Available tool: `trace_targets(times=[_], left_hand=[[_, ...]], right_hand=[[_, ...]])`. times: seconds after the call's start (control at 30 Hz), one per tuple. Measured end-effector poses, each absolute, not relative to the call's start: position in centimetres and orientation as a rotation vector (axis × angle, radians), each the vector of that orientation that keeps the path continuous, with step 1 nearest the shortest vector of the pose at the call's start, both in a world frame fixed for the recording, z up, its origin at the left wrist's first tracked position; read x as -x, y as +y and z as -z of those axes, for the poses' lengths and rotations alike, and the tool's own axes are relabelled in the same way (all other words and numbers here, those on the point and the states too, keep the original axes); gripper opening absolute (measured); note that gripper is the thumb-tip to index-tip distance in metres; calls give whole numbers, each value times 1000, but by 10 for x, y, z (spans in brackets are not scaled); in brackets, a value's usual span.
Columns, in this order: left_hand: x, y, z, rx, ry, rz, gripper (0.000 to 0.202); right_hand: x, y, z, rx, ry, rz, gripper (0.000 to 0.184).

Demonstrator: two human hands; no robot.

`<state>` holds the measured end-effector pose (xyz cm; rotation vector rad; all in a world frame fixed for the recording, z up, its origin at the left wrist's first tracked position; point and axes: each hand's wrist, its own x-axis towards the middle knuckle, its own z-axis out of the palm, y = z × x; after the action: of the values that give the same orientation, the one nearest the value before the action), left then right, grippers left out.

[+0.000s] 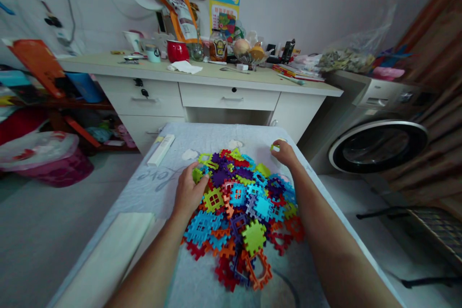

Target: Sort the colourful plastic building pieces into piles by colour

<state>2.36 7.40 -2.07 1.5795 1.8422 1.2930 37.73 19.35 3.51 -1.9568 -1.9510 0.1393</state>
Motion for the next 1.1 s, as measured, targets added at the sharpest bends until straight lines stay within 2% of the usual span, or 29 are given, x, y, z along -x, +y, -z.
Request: trace_targets(times=[0.2,0.37,0.57,0.87,1.1], left_hand=[[-23,73,17,-1596,1835,-1286,50],[-24,74,17,-1591,1838,-1276,49],[-24,74,16,-1600,1827,-1304,46],[-24,73,16,-1601,1833,-1292,47],[-23,75,21,-1606,1818,-1303,46]], right_hand=[[-381,226,-18,1902,-1935,-59,34],[-388,240,-5,1877,-1810,-13,45],[-395,234,6,2018,-1842,17,23],[-401,227,18,1850,-1897,5,37],[-405,228,24,1781,-1873,-26,40]])
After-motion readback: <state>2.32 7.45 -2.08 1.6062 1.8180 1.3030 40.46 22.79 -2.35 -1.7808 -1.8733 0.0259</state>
